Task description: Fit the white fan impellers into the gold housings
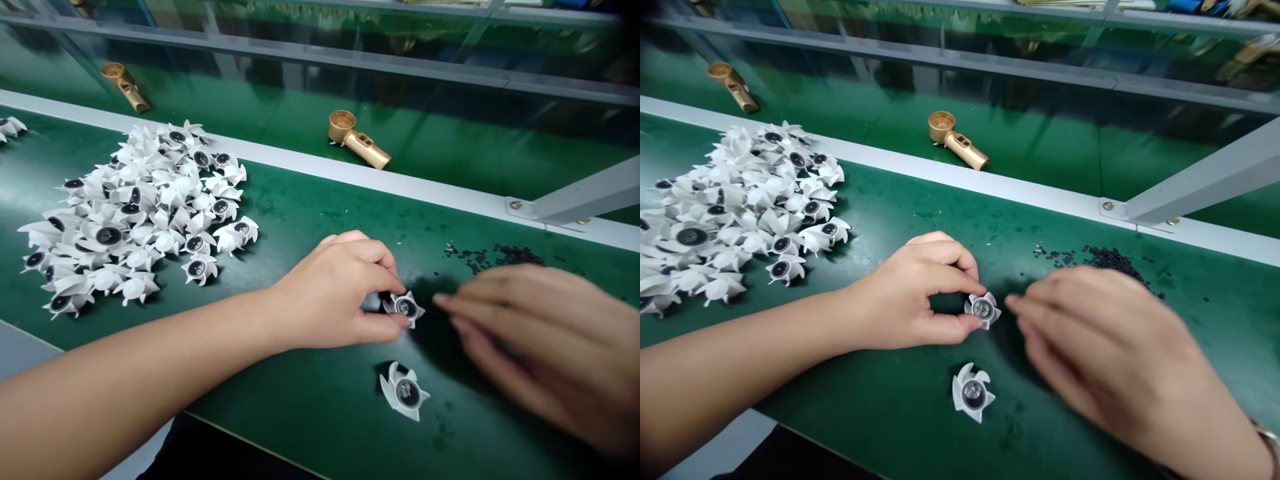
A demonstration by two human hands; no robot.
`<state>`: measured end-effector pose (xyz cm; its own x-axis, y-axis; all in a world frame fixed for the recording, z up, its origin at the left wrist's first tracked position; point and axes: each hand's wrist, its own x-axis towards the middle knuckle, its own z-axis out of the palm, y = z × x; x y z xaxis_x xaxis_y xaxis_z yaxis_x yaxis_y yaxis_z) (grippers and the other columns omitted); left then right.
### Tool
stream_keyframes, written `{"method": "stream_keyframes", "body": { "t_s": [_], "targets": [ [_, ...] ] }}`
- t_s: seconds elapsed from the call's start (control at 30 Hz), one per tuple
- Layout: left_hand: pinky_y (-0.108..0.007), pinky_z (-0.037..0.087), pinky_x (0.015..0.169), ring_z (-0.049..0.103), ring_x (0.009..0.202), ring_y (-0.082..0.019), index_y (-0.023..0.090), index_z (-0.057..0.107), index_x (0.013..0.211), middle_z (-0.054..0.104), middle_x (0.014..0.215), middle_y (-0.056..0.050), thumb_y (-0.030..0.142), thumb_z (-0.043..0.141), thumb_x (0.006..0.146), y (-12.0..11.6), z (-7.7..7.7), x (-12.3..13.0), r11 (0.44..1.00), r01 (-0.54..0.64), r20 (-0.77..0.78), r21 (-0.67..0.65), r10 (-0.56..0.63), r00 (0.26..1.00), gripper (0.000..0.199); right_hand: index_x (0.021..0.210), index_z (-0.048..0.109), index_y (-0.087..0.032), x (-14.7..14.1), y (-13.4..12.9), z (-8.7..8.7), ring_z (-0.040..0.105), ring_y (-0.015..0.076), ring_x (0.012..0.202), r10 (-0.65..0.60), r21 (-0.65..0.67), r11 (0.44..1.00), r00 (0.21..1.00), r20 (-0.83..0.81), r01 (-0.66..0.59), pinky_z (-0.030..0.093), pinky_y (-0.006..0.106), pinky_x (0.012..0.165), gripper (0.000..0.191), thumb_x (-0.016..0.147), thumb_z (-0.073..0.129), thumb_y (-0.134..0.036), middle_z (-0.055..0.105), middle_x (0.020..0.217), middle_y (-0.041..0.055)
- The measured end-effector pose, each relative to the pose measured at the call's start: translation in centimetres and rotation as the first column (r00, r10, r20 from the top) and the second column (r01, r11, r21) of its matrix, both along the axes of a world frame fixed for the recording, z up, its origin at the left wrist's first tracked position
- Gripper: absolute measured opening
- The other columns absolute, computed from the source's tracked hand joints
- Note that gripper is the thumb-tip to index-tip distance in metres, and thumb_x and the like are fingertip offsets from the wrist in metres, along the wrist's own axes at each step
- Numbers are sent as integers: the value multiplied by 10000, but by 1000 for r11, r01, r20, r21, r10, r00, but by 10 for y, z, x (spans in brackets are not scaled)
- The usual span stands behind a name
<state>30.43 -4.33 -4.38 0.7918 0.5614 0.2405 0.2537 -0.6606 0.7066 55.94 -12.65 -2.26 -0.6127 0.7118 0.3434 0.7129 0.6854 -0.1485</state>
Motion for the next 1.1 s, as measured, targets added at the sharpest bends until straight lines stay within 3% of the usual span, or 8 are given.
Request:
{"method": "stream_keyframes", "body": {
  "t_s": [0.13, 0.37, 0.53, 0.63, 0.7, 0.8, 0.93, 1.1],
  "targets": [
    [-379, 433, 986, 593, 1065, -220, 152, 632, 1289, 646, 1175, -92, 565, 781, 772, 0, 4, -2, 999, 24, 132, 36, -29, 991, 679, 1011, 671, -200, 16, 13, -10, 651, 194, 886, -253, 103, 964, 966, 57, 246, 513, 332, 818, 90, 929, 679, -236, 701, 995, 38],
    [-371, 351, 741, 550, 815, -179, 193, 716, 784, 618, 800, -1, 615, 770, 749, -16, 9, -5, 938, 214, 53, 274, -237, 970, 428, 984, 655, -150, -1, 19, -9, 618, 201, 895, -174, -37, 984, 984, 34, 175, 496, 343, 817, 110, 997, 569, -217, 674, 976, 67],
    [-372, 328, 737, 552, 805, -170, 196, 718, 712, 630, 753, 9, 459, 732, 808, -17, 6, -5, 939, 203, 0, 278, -211, 978, 280, 951, 665, -137, -7, 23, -1, 588, 273, 866, -99, 38, 995, 956, 275, 92, 475, 415, 721, 198, 1017, 490, -201, 656, 955, 113],
    [-371, 328, 733, 551, 795, -171, 198, 746, 770, 629, 752, 7, 430, 717, 780, -17, 5, -5, 945, 173, 6, 279, -182, 983, 234, 886, 639, -161, -8, 27, -2, 577, 281, 836, -122, 93, 991, 939, 321, 97, 466, 417, 682, 254, 1024, 435, -228, 642, 925, 120],
    [-373, 325, 732, 549, 796, -172, 194, 753, 800, 632, 765, 6, 452, 726, 764, -17, 6, -5, 942, 162, 2, 293, -170, 985, 262, 883, 607, -175, -8, 25, -2, 574, 259, 816, -149, 60, 989, 959, 242, 138, 477, 408, 693, 236, 1024, 438, -262, 630, 898, 100],
    [-379, 309, 726, 548, 806, -172, 196, 745, 769, 646, 788, 8, 507, 732, 794, -18, 5, -6, 924, 179, -37, 339, -177, 984, 313, 921, 581, -211, -14, 10, 4, 585, 204, 823, -196, -119, 973, 980, 22, 198, 492, 347, 716, 150, 1012, 487, -285, 626, 918, 54],
    [-387, 301, 736, 548, 824, -170, 217, 743, 757, 658, 796, 18, 469, 713, 849, -16, 4, -6, 917, 180, -73, 355, -164, 984, 270, 988, 602, -258, -31, -17, 13, 598, 153, 828, -165, -341, 934, 977, -137, 109, 490, 253, 642, 47, 989, 558, -242, 625, 957, 23],
    [-390, 307, 753, 542, 840, -170, 220, 739, 749, 678, 826, 21, 456, 690, 861, -13, 4, -6, 933, 151, -86, 328, -130, 988, 265, 1030, 601, -223, -37, -28, -1, 610, 185, 874, -45, -288, 958, 991, -126, 7, 509, 309, 716, 73, 982, 562, -183, 626, 968, 43]
  ]
}}
